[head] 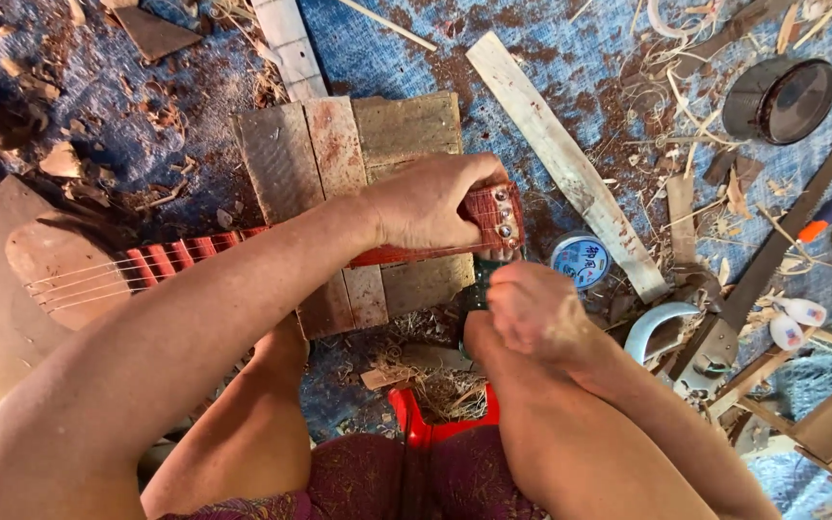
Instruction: Repairing a traditional stringed instrument by wrapping and securing strings or frets around the neck.
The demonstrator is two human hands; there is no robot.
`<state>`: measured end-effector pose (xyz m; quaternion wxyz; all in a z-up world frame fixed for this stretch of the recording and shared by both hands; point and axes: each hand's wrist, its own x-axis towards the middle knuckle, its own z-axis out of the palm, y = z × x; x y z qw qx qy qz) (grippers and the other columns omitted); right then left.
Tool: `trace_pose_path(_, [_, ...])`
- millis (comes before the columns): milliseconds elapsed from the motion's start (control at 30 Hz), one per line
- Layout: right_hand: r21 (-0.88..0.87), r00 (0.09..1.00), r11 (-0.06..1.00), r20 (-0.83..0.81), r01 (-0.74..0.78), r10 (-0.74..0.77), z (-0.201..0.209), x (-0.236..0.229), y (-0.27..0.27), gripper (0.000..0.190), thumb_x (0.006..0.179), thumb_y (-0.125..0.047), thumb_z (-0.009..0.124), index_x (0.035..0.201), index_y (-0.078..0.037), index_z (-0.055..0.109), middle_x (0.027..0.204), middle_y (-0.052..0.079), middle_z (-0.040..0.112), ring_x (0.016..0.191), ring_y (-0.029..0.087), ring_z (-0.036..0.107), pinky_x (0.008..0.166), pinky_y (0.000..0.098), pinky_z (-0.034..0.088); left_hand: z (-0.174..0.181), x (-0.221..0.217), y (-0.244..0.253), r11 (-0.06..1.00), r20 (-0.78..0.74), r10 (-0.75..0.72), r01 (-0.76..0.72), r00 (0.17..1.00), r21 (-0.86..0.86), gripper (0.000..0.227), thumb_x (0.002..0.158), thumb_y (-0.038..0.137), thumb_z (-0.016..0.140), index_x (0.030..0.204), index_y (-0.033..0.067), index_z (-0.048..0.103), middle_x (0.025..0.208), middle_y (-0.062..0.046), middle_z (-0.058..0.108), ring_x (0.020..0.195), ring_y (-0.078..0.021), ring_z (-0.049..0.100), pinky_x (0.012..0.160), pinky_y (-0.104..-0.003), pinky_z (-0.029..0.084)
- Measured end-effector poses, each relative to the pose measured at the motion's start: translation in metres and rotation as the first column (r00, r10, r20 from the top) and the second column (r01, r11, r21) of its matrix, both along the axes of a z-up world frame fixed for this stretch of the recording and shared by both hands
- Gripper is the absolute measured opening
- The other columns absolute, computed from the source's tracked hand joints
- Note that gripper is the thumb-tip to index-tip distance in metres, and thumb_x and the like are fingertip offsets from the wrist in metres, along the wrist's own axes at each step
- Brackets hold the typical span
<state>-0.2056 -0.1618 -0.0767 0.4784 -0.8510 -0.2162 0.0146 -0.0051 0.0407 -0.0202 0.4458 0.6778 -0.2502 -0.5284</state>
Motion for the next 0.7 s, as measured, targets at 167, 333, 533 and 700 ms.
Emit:
trace_pose_path(167, [-0.525, 0.946, 0.851, 0.264, -0.024, 0.189, 0.046, 0.039, 0.046, 0.027, 0.098, -0.013, 0.036, 0.079, -0.012, 0.055, 0.074, 0.001, 0.046, 0.05, 0.016, 0.04, 0.04, 0.0347, 0.035, 0.005, -0.008, -0.003, 0.997, -0.018, -0.025, 0.026, 1.0, 0.066, 0.051, 0.088, 0.013, 0.074, 0.135, 0.0066, 0.055, 0.114, -0.018, 0.068, 0.103, -0.0336, 0.069, 0.099, -0.054, 0.052])
trace_pose_path(333, [0.19, 0.895, 0.982, -0.439, 0.005, 0.08, 0.047, 0.082, 0.006, 0.027, 0.103, -0.015, 0.048, 0.082, -0.003, 0.06, 0.072, 0.011, 0.056, 0.047, 0.02, 0.049, 0.042, 0.0283, 0.041, 0.006, -0.01, 0.011, 0.999, -0.048, -0.03, 0.031, 0.998, 0.036, 0.052, 0.088, 0.008, 0.074, 0.136, 0.0071, 0.054, 0.125, -0.023, 0.064, 0.121, -0.0406, 0.062, 0.11, -0.058, 0.045])
trace_pose_path(533, [0.358, 0.521, 0.723, -0.854, 0.591, -0.004, 0.031, 0.067, -0.037, 0.026, 0.11, -0.013, 0.039, 0.093, -0.002, 0.055, 0.077, 0.016, 0.055, 0.046, 0.014, 0.044, 0.036, 0.0223, 0.036, 0.008, -0.005, 0.013, 0.996, -0.039, 0.055, -0.051, 0.998, 0.079, 0.053, 0.089, 0.008, 0.076, 0.137, 0.0073, 0.054, 0.13, -0.024, 0.062, 0.126, -0.0418, 0.059, 0.111, -0.059, 0.044])
trace_pose_path(700, [0.567, 0.52, 0.469, -0.819, 0.677, 0.241, 0.003, 0.051, -0.055, 0.023, 0.111, -0.018, 0.038, 0.097, -0.003, 0.048, 0.086, 0.018, 0.052, 0.047, 0.01, 0.041, 0.039, 0.022, 0.038, 0.011, -0.009, 0.009, 0.998, 0.031, 0.039, -0.041, 0.999, 0.047, 0.054, 0.089, 0.014, 0.078, 0.136, 0.0045, 0.054, 0.125, -0.026, 0.065, 0.122, -0.0431, 0.061, 0.115, -0.059, 0.036])
